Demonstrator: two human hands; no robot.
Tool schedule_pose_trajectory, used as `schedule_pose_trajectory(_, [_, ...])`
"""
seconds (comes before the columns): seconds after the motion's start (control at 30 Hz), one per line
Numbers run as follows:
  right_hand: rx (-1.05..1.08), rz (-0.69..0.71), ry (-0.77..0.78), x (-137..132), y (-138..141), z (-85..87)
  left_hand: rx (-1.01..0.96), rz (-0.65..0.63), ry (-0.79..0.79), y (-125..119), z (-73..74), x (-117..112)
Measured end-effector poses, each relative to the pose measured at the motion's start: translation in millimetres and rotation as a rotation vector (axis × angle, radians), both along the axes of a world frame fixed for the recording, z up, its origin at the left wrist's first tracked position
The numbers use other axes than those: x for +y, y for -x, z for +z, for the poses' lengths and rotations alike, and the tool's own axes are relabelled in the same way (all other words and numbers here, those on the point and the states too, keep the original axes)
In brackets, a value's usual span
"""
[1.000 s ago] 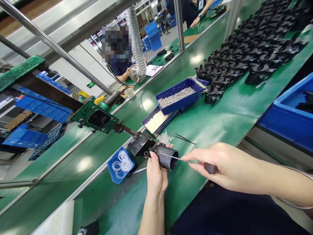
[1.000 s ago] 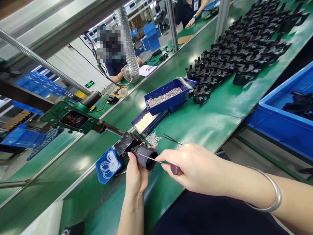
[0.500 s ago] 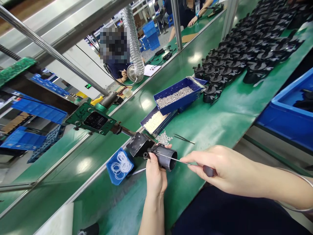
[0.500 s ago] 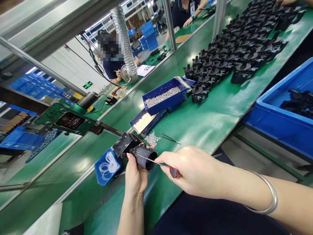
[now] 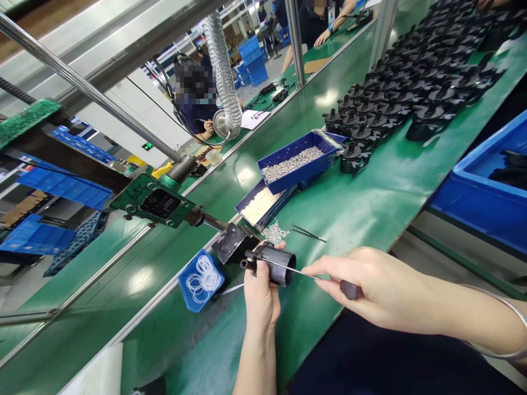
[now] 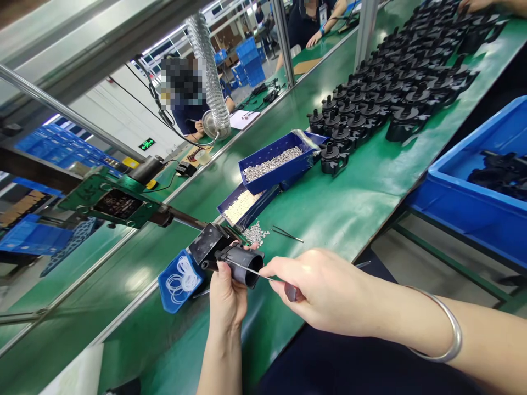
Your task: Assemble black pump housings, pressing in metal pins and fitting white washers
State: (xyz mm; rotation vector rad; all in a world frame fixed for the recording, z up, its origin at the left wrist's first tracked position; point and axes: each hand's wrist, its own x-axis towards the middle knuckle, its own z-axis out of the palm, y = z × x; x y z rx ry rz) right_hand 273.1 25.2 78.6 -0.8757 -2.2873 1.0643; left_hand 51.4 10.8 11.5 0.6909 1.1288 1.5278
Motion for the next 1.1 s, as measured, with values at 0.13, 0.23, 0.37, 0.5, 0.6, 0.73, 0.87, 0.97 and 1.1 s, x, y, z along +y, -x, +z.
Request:
schedule_pose_trajectory(0.13, [0.012,-0.003,-0.015,-3,1,-5.7,0.038,0.013,-0.027,3,-0.3,0])
schedule_pose_trajectory(0.23, [0.037,0.002,-0.05,-5,3,-13.7,0.072,0.018,-0.058,6,-0.2,0])
schedule_pose_trajectory(0.37, [0.083,-0.002,-0.125,-7,7,-28.7,0.16,0.007,-0.106,12,1.3,-1])
schedule_pose_trajectory(0.5, [0.064,-0.001,-0.196,-5,14,-44.3,0.245,0.021,-0.135,17,9.8,-1])
schedule_pose_trajectory(0.6, [0.014,0.025,-0.256,-2,20,-52.8,0.367,0.058,-0.157,20,23.3,-3])
schedule_pose_trajectory(0.73, [-0.013,0.027,-0.309,2,29,-62.3,0.539,0.095,-0.192,19,45.4,-7])
schedule_pose_trajectory(0.87, [-0.044,0.004,-0.338,5,37,-73.8,0.678,0.147,-0.221,18,56.8,-12])
schedule_pose_trajectory(0.97, [-0.093,-0.003,-0.351,5,43,-80.6,0.817,0.133,-0.276,19,53.5,-12])
schedule_pose_trajectory(1.1, [-0.204,0.027,-0.312,5,47,-88.1,1.013,0.036,-0.395,22,41.3,-11])
